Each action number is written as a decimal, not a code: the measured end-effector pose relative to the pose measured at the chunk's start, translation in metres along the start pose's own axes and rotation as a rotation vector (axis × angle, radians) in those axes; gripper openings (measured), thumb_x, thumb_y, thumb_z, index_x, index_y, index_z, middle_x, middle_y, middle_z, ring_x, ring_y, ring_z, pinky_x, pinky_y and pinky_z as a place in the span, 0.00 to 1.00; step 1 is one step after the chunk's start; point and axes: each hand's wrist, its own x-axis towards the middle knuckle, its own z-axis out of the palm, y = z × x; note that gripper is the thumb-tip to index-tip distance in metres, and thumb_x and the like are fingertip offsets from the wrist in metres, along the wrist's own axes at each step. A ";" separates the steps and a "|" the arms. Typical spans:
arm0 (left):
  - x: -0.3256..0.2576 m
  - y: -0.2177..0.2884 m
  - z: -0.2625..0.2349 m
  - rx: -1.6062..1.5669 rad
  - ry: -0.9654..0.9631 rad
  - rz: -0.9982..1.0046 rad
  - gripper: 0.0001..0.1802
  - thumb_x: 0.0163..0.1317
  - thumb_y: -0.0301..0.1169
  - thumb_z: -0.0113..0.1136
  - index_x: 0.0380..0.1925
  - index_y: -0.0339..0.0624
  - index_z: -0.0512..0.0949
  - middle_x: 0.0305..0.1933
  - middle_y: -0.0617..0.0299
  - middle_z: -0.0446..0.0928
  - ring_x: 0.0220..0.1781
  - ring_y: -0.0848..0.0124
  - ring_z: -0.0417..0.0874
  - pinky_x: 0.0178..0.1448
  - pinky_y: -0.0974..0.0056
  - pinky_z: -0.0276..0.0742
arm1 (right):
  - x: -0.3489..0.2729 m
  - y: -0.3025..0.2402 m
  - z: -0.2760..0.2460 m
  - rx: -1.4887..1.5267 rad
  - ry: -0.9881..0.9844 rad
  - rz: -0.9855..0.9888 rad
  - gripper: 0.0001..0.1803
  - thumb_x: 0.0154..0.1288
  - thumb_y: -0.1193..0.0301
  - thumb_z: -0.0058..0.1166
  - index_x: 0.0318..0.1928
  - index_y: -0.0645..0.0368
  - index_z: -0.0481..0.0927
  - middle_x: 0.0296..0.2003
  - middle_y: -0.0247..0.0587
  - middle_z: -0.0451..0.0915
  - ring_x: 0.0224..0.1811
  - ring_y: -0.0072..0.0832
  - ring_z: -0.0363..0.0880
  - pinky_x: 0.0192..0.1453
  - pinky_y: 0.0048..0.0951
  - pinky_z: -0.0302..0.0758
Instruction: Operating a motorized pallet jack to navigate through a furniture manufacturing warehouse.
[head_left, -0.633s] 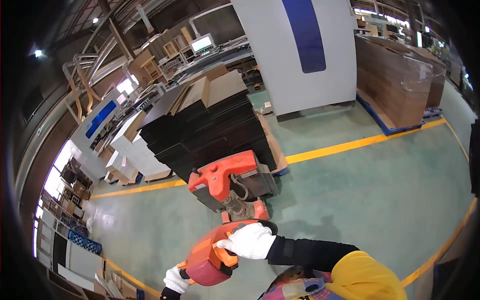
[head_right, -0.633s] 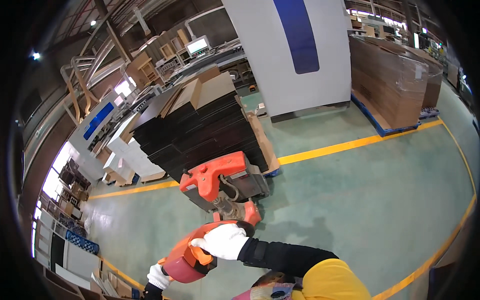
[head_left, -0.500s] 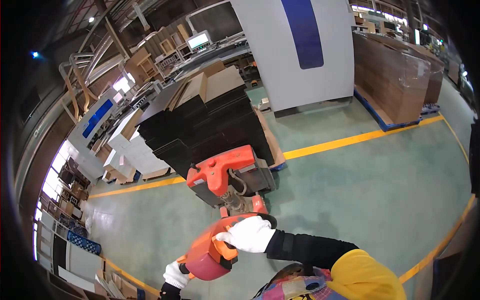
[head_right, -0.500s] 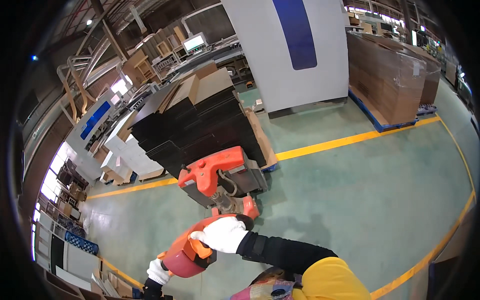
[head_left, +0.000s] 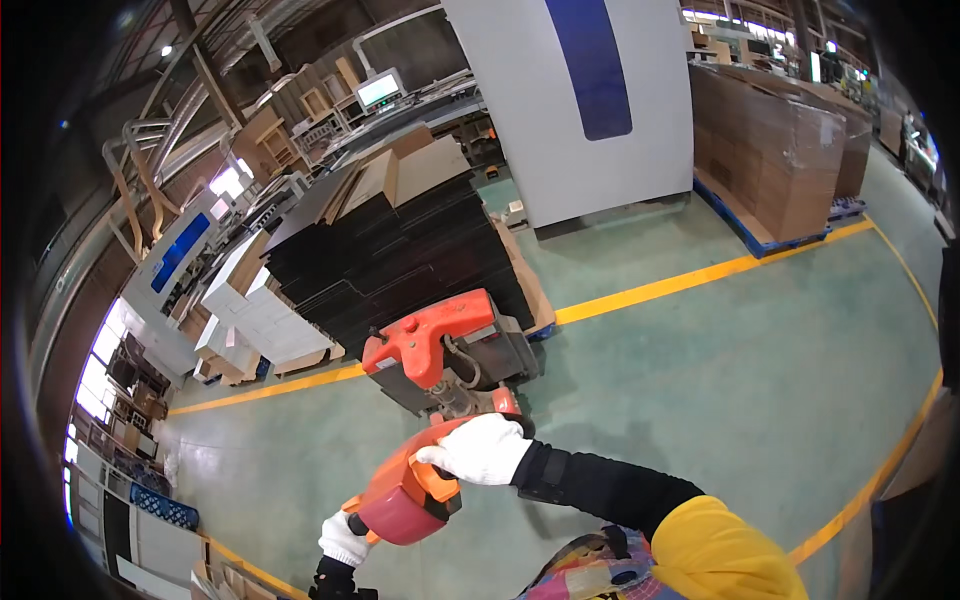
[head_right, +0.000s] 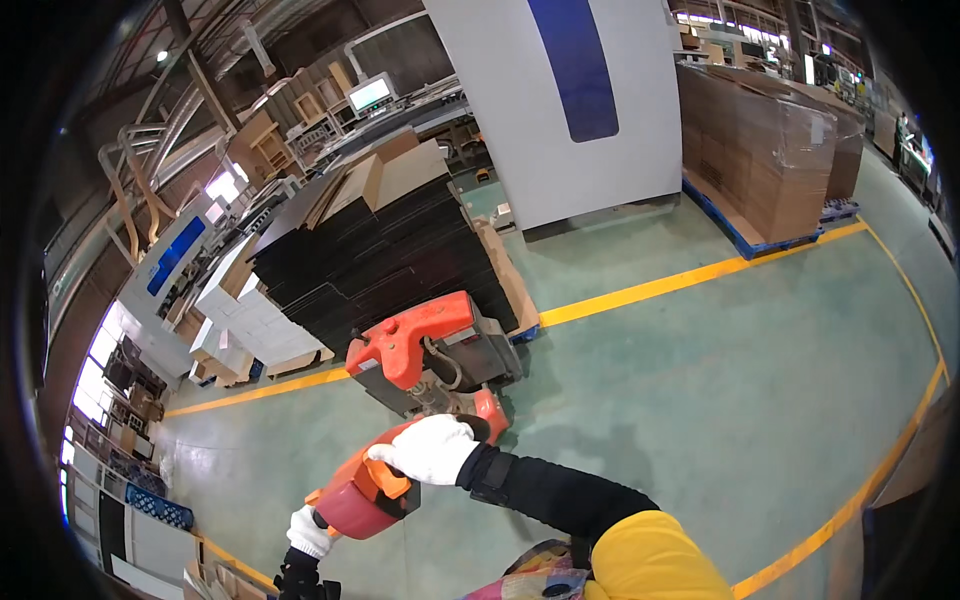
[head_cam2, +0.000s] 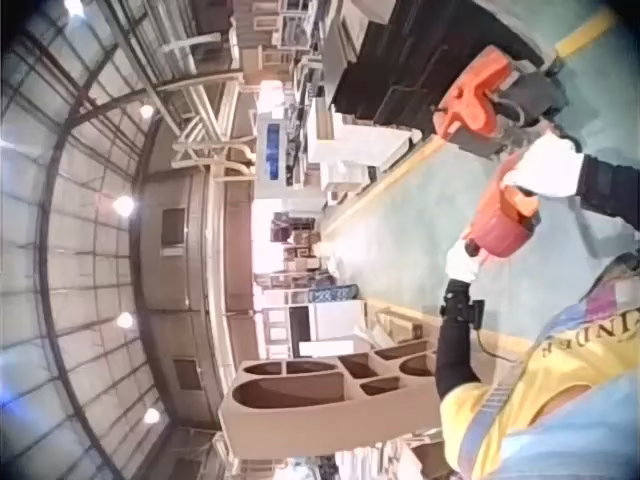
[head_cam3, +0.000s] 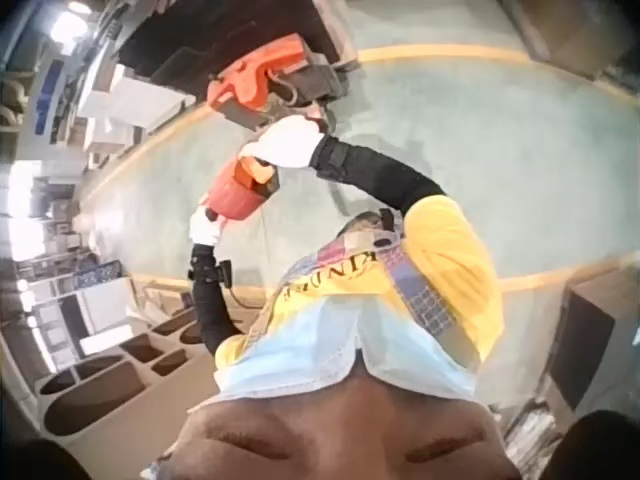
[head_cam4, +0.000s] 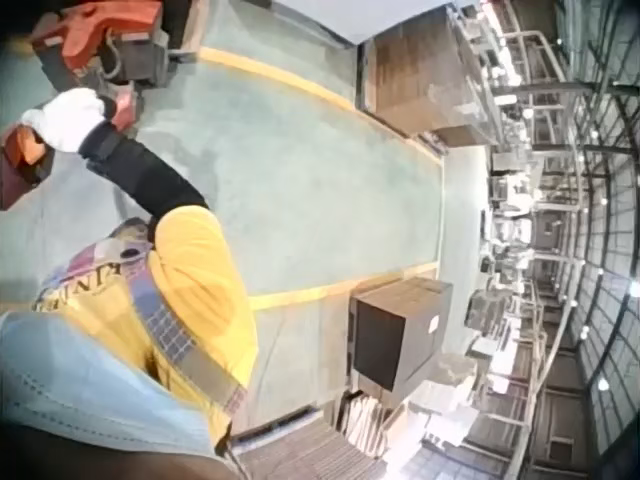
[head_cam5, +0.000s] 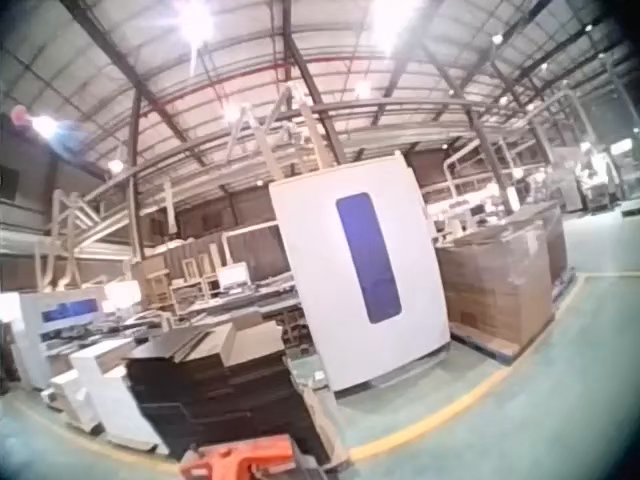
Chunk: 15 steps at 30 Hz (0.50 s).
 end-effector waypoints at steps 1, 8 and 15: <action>0.001 0.000 0.003 -0.043 0.029 -0.008 0.35 0.47 0.33 0.78 0.57 0.35 0.76 0.52 0.57 0.85 0.53 0.72 0.85 0.60 0.66 0.79 | 0.001 0.000 0.002 0.004 -0.009 0.013 0.41 0.76 0.39 0.30 0.22 0.57 0.82 0.19 0.42 0.79 0.21 0.42 0.79 0.27 0.44 0.74; -0.001 0.016 0.002 -0.140 0.004 -0.070 0.35 0.48 0.29 0.77 0.58 0.35 0.75 0.53 0.56 0.84 0.53 0.73 0.84 0.59 0.65 0.80 | 0.000 0.002 0.003 0.028 -0.007 0.027 0.41 0.76 0.39 0.31 0.21 0.57 0.82 0.16 0.41 0.77 0.18 0.40 0.77 0.25 0.44 0.72; 0.000 0.033 0.020 -0.032 0.110 -0.137 0.37 0.45 0.34 0.81 0.56 0.36 0.77 0.49 0.58 0.86 0.50 0.72 0.86 0.57 0.66 0.81 | 0.006 0.027 -0.009 0.020 -0.015 -0.050 0.41 0.76 0.39 0.30 0.21 0.58 0.82 0.17 0.43 0.78 0.21 0.42 0.78 0.30 0.44 0.74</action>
